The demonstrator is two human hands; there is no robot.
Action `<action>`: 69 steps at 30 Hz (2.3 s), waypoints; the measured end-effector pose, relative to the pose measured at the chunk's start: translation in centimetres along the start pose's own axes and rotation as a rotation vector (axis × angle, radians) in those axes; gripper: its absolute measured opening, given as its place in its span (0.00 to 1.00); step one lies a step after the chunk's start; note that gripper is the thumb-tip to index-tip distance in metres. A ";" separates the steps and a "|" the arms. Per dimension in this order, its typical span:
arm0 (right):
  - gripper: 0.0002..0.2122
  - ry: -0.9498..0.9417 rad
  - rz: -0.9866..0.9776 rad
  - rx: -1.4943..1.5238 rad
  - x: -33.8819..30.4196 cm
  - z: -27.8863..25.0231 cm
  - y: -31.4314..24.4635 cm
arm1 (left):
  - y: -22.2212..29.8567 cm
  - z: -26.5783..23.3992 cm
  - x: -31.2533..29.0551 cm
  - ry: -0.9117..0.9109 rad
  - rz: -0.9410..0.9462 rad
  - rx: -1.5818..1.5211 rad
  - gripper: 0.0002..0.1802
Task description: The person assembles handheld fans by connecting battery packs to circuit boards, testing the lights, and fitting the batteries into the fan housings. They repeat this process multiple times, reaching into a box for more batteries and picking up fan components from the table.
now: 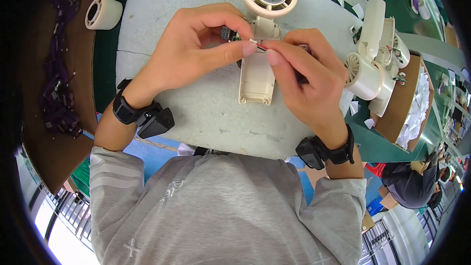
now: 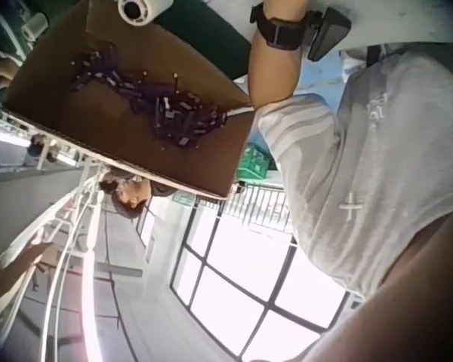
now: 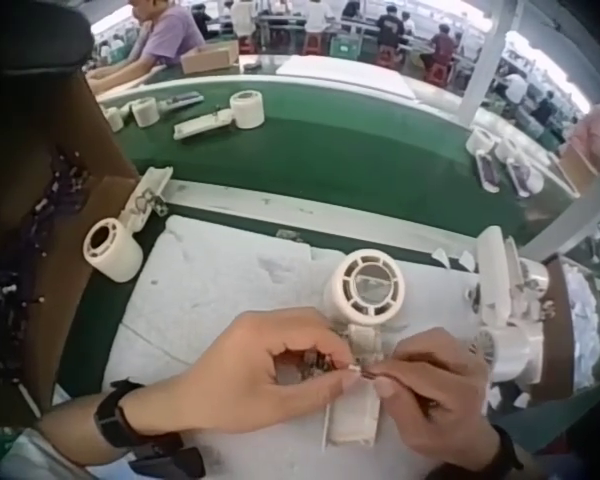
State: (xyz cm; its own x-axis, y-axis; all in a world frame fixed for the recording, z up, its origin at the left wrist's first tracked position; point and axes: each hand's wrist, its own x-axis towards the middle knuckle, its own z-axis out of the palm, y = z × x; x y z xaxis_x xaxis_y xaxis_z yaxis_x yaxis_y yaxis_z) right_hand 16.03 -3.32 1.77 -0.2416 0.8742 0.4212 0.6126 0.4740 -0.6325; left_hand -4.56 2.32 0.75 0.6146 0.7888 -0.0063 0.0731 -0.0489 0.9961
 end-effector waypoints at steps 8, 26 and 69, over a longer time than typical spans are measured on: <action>0.07 0.002 0.021 -0.009 -0.2 0.9 0.2 | 0.0 -0.5 0.1 -0.076 0.051 0.070 0.08; 0.06 -0.049 0.074 -0.005 -0.3 1.1 -0.2 | 0.5 -1.6 0.7 -0.145 -0.058 -0.155 0.21; 0.16 0.154 0.184 0.064 0.1 1.7 0.3 | 0.0 1.1 -0.6 0.162 0.112 0.244 0.14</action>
State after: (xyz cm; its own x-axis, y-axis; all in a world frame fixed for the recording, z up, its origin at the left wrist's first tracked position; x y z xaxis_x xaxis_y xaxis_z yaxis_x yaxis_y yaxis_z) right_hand 14.94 -2.91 0.50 -0.0098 0.9226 0.3855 0.5854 0.3179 -0.7459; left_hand -4.09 1.22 0.67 0.4979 0.8565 0.1359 0.2102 -0.2712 0.9393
